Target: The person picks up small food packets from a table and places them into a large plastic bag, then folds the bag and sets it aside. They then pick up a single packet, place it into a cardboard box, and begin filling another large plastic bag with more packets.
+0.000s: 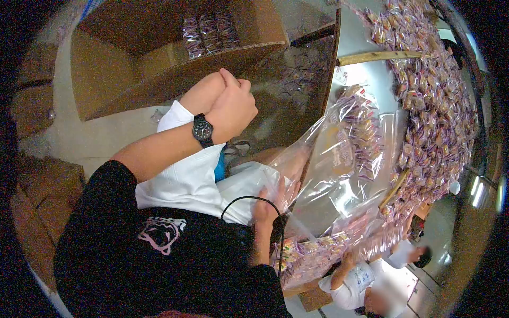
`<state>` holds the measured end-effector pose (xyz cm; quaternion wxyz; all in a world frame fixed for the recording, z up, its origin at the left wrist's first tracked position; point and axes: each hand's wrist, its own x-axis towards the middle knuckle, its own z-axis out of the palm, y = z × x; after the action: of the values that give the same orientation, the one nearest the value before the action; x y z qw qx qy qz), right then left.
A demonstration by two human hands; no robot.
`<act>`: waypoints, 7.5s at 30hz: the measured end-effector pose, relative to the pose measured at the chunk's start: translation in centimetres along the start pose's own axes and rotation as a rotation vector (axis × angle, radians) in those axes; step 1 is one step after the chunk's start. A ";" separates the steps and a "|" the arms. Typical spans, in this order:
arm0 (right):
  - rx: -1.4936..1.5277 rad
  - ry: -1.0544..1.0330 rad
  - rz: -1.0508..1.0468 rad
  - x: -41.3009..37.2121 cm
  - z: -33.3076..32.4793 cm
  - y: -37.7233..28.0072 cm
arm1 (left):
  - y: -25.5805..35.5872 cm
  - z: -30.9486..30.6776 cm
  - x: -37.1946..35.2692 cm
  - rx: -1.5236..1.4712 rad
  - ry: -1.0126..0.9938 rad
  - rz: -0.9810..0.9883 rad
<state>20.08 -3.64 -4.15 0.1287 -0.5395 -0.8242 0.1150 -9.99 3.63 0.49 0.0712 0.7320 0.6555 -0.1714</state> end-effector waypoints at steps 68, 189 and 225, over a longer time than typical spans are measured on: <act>0.052 0.081 -0.056 -0.5 1.0 1.4 | 0.0 6.2 -10.6 -0.527 0.491 -0.185; 0.025 0.239 -0.086 5.3 -7.8 3.9 | -3.8 4.3 2.2 -0.539 0.288 -0.371; -0.069 0.422 0.212 46.3 -16.8 24.9 | 7.7 4.9 15.0 -0.554 -0.056 -0.090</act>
<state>29.29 49.52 7.56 0.2666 -0.6391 -0.7212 -0.0156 -1.94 15.01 -10.14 0.2787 0.6499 0.7070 -0.0089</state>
